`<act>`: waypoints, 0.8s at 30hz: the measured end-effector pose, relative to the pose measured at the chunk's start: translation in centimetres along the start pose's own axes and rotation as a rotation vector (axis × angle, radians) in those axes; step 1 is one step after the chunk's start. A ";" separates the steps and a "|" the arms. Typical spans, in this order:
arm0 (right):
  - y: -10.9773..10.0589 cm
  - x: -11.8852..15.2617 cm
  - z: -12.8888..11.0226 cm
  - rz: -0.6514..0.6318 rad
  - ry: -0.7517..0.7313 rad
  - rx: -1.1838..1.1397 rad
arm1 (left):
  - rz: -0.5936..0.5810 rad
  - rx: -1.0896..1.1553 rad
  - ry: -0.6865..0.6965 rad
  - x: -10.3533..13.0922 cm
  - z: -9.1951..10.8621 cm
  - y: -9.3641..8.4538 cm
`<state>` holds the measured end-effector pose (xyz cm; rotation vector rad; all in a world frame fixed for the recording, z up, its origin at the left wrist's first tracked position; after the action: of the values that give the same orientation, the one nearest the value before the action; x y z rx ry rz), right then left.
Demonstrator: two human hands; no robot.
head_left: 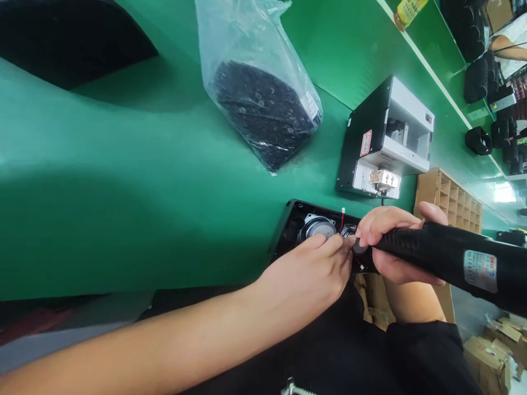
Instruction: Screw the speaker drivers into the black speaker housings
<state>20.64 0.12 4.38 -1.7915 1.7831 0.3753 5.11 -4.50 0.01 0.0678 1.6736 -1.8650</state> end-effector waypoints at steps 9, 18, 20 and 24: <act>0.2 -0.5 -0.4 0.145 -0.133 -0.009 | -0.053 -0.013 0.012 0.3 0.0 0.7; 0.1 -0.4 -0.3 0.153 -0.112 -0.018 | -0.036 0.022 0.004 0.2 0.0 0.1; 0.1 -0.5 -0.2 0.132 -0.136 -0.019 | -0.042 0.028 0.006 0.2 0.0 0.1; -0.1 -0.8 0.0 0.115 -0.147 0.008 | -0.064 0.023 -0.002 0.4 -0.1 0.2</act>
<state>20.70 0.81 4.87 -1.6161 1.7859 0.5309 4.91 -4.58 -0.38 0.0224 1.6715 -1.9307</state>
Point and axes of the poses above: each hand's wrist, its own x-axis away from the middle knuckle, its own y-axis out of the palm, z = x × y, the point moved 6 cm from there along -x, towards the middle knuckle, and after that the axes turned 2 degrees about -z, right-handed, at the moved point
